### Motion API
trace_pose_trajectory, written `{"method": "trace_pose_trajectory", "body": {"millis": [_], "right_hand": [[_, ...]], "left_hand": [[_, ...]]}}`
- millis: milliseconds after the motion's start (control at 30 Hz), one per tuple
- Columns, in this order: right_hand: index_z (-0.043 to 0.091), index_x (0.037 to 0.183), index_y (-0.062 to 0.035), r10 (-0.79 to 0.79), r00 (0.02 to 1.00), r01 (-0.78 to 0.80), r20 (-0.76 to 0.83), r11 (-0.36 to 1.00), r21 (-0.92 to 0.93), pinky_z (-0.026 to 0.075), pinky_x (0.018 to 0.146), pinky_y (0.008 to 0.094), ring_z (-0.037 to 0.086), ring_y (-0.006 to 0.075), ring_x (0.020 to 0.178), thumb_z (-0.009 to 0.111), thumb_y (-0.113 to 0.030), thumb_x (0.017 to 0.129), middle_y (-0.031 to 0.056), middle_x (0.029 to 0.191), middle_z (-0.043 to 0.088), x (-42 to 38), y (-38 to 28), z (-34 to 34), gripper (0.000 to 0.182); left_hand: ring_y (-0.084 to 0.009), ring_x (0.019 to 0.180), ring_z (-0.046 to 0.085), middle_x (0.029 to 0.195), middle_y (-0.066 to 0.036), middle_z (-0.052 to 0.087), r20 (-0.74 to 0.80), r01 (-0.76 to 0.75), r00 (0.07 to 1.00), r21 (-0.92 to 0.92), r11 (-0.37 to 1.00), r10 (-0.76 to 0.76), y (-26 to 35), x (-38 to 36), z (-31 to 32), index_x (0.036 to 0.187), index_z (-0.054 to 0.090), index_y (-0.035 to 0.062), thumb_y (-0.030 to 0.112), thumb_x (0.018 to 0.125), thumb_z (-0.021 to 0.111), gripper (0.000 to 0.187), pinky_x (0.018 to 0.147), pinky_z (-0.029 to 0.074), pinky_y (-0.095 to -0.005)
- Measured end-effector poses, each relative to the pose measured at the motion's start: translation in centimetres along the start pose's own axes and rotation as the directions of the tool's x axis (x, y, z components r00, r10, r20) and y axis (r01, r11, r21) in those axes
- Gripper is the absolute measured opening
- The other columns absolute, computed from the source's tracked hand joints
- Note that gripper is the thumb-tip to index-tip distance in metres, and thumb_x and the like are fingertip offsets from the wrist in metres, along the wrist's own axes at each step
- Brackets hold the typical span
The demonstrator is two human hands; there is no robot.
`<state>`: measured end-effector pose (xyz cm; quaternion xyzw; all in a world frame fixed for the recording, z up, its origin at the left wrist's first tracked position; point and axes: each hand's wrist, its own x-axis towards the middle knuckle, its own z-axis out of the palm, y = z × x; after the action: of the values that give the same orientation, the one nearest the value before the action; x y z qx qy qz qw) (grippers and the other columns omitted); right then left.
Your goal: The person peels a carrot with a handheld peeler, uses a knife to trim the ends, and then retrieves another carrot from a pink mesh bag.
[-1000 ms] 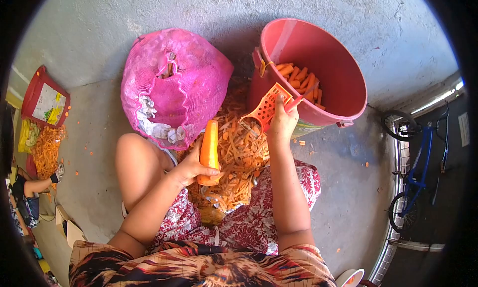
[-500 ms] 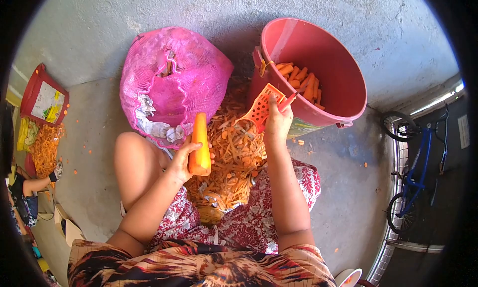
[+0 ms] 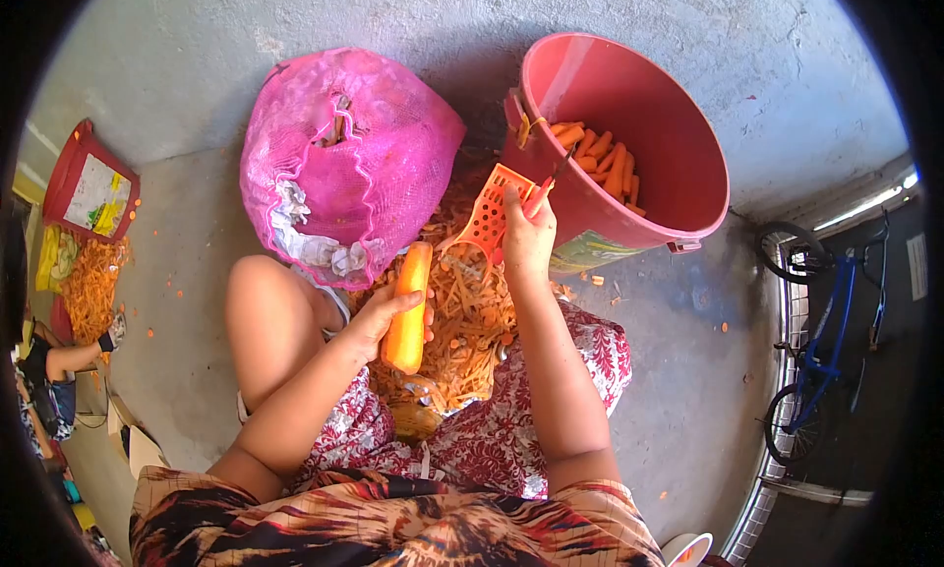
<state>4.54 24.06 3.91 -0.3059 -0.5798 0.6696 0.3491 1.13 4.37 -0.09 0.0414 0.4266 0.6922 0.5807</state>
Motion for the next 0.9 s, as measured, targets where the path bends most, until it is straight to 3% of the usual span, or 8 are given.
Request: {"method": "trace_pose_trajectory", "body": {"millis": [167,267,567,767,900], "right_hand": [[0.051,0.078,-0.0044,0.009,0.999,-0.007,0.035,0.999,-0.041,0.034,0.052,0.0212,0.040,0.0047,0.056,0.054,-0.019,0.083,-0.0040,0.064,0.046,-0.1,0.5,-0.1,0.016],[0.051,0.080,-0.0038,-0.002,0.999,0.005,0.044,0.999,-0.053,0.035,0.052,0.0211,0.040,0.0046,0.056,0.053,-0.019,0.083,-0.0038,0.064,0.046,0.0,1.3,-0.2,0.016],[0.050,0.082,-0.0043,-0.003,0.999,0.008,0.045,0.992,-0.127,0.034,0.051,0.0209,0.040,0.0044,0.055,0.053,-0.019,0.083,-0.0039,0.063,0.046,-0.6,0.3,0.0,0.015],[0.051,0.080,-0.0049,-0.027,1.000,0.029,0.016,0.987,-0.155,0.032,0.049,0.0200,0.038,0.0034,0.053,0.053,-0.019,0.083,-0.0049,0.062,0.044,-0.2,0.6,0.0,0.015],[0.053,0.081,-0.0047,0.006,1.000,-0.005,-0.024,1.000,0.026,0.033,0.050,0.0200,0.040,0.0035,0.055,0.053,-0.019,0.083,-0.0045,0.064,0.047,0.4,0.4,-0.5,0.015]], "left_hand": [[-0.0177,0.067,0.056,0.075,-0.009,0.054,-0.035,-0.077,0.996,0.101,0.992,0.081,-0.2,0.2,0.2,0.099,0.047,0.0021,0.025,0.075,0.059,0.035,0.061,0.049,-0.0321],[-0.0167,0.058,0.056,0.072,-0.008,0.054,-0.046,-0.065,0.996,0.175,0.982,0.074,-0.5,0.2,0.5,0.097,0.045,0.0040,0.034,0.075,0.060,0.040,0.057,0.048,-0.0286],[-0.0196,0.058,0.057,0.067,-0.009,0.054,-0.018,0.023,1.000,-0.075,0.997,-0.024,-0.1,0.0,0.1,0.095,0.046,0.0039,0.046,0.074,0.057,0.048,0.055,0.048,-0.0307],[-0.0255,0.058,0.056,0.067,-0.013,0.053,0.041,0.069,0.997,-0.168,0.983,-0.063,-0.4,0.3,-0.3,0.095,0.044,0.0023,0.052,0.079,0.046,0.052,0.055,0.047,-0.0360],[-0.0213,0.057,0.057,0.068,-0.010,0.054,0.196,0.092,0.978,-0.128,0.987,-0.066,0.0,-0.1,0.0,0.093,0.045,0.0043,0.051,0.075,0.052,0.051,0.053,0.048,-0.0325]]}}
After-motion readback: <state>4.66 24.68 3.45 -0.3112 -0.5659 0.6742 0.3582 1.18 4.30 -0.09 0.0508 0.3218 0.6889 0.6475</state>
